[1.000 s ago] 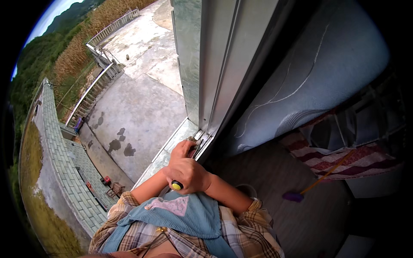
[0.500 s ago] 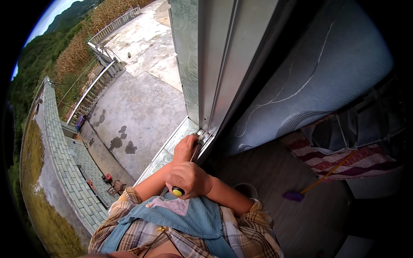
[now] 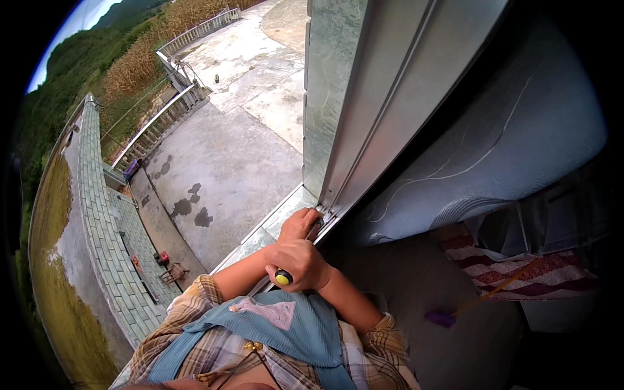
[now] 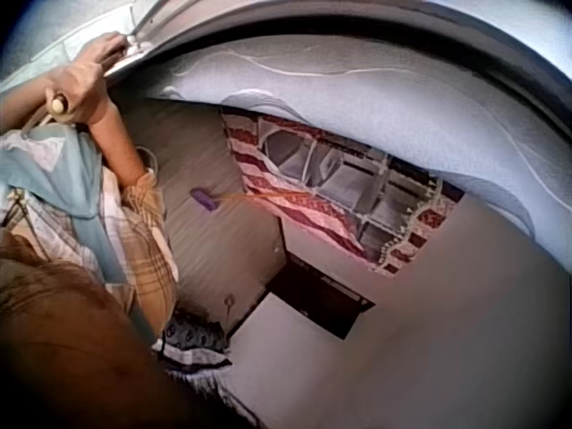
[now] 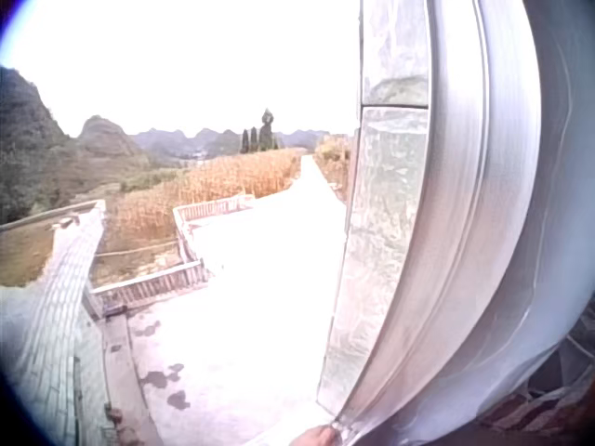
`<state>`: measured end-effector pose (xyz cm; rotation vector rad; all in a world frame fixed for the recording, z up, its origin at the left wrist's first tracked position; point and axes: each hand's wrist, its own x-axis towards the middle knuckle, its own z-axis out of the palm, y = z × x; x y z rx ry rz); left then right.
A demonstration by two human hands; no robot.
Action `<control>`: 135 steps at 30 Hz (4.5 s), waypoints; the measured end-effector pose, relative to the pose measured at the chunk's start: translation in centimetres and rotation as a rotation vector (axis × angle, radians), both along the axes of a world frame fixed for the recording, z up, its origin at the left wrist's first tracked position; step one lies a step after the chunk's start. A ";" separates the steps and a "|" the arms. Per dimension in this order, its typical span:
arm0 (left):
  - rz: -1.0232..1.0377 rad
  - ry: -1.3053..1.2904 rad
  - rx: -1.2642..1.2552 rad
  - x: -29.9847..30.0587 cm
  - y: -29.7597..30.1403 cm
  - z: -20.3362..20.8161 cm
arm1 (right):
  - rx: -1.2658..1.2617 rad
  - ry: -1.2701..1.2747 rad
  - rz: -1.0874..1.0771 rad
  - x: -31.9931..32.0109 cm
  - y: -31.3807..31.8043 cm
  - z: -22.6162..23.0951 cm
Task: The person uses a screwdriver to scrape and clean the metal window frame. They repeatedly dip a small cloth or pad into a bucket of water and continue scraping along the frame's edge and corners.
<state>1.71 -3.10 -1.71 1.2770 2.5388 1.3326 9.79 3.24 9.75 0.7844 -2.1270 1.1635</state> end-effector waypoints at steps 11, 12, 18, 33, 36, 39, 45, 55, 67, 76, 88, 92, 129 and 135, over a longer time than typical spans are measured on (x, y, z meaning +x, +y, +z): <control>-0.104 0.140 0.003 -1.4 2.3 -1.0 | -0.069 -0.008 -0.236 0.9 3.0 -1.2; -0.114 0.157 0.016 -1.5 2.4 -1.0 | -0.071 -0.019 -0.263 0.9 3.3 -1.3; -0.156 0.192 0.034 -2.4 3.2 -2.3 | -0.104 -0.053 -0.311 0.8 3.4 -2.0; -0.078 0.118 0.073 0.3 -0.4 -2.2 | -0.133 -0.166 -0.176 2.8 1.3 -0.5; -0.056 0.113 0.065 1.1 -1.4 -2.1 | -0.127 -0.157 -0.184 3.6 1.3 -0.6; -0.085 0.141 0.064 1.1 -2.0 -2.2 | -0.081 -0.191 -0.090 3.9 -0.1 -0.7; -0.171 0.207 0.065 -0.1 -0.9 -2.2 | -0.023 -0.099 -0.140 3.3 -0.4 -1.2; -0.130 0.242 0.056 -1.4 2.8 -2.7 | -0.294 -0.163 -0.381 3.6 3.0 -2.2; -0.108 0.211 -0.011 0.5 -1.1 -2.7 | -0.134 -0.213 -0.178 4.6 1.1 -0.9; -0.202 0.291 0.033 -0.6 -0.3 -2.3 | -0.069 -0.111 -0.146 3.2 0.2 -1.5; -0.194 0.246 0.069 -0.7 0.3 -2.3 | -0.062 -0.179 -0.146 3.0 1.1 -0.9; -0.124 0.267 0.021 0.2 -0.9 -2.8 | -0.030 -0.121 -0.026 2.9 -1.1 0.1; -0.081 0.027 0.074 1.7 -5.2 -1.4 | -0.080 -0.327 0.176 2.5 -1.5 2.5; 0.007 0.039 0.110 3.2 -6.1 -0.1 | -0.386 -0.363 -0.055 2.5 2.2 2.2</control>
